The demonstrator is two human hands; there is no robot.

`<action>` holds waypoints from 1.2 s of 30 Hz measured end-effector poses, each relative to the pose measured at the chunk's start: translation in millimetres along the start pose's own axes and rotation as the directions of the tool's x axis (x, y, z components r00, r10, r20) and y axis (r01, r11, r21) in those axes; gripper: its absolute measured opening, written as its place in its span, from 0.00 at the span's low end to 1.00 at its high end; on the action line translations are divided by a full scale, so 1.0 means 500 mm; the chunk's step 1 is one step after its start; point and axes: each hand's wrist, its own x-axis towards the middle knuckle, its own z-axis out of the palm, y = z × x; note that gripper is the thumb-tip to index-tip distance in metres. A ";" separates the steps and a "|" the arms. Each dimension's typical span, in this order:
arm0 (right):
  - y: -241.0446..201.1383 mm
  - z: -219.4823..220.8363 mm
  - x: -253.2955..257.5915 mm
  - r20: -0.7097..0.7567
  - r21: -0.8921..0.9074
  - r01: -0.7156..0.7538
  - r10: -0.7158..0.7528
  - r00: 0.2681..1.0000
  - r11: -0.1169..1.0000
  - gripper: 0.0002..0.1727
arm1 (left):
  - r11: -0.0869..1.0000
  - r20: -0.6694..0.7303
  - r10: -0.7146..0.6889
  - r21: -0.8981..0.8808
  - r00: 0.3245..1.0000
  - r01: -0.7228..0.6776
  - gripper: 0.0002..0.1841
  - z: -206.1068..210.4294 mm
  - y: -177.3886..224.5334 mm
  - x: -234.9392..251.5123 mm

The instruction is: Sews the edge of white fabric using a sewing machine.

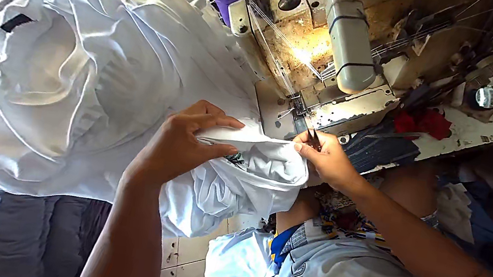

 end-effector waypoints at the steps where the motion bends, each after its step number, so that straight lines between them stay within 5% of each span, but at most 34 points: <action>1: 0.001 -0.005 0.000 0.000 0.033 -0.021 0.021 1.000 0.999 0.06 | 0.999 -0.025 0.034 0.038 0.999 -0.033 0.20 0.009 0.003 0.000; 5: 0.000 -0.019 -0.002 -0.006 -0.013 0.019 -0.019 1.000 1.000 0.07 | 0.990 -0.072 0.123 0.072 0.990 -0.117 0.09 0.032 0.017 0.013; 12: -0.004 -0.039 -0.014 0.087 -0.080 0.113 -0.106 0.991 0.990 0.05 | 0.993 -0.253 0.038 0.116 0.967 -0.009 0.09 0.088 0.030 0.060; 18: 0.001 -0.052 -0.032 0.066 -0.205 0.102 -0.091 0.994 0.973 0.06 | 0.963 -0.356 -0.121 -0.268 0.927 0.023 0.08 0.201 0.035 0.113; 25: 0.013 -0.068 -0.036 -0.015 -0.195 0.048 -0.052 0.999 0.980 0.04 | 0.997 -0.328 0.028 0.077 0.944 -0.003 0.13 0.227 0.007 0.160; 30: 0.008 -0.069 -0.038 -0.040 -0.077 0.039 -0.042 0.998 0.996 0.15 | 0.994 -0.349 -0.016 0.094 0.937 0.052 0.12 0.236 -0.006 0.176; 36: -0.008 -0.070 -0.015 -0.118 -0.068 0.062 -0.070 0.991 0.996 0.12 | 0.984 -0.409 -0.117 0.073 0.905 0.160 0.20 0.237 -0.001 0.221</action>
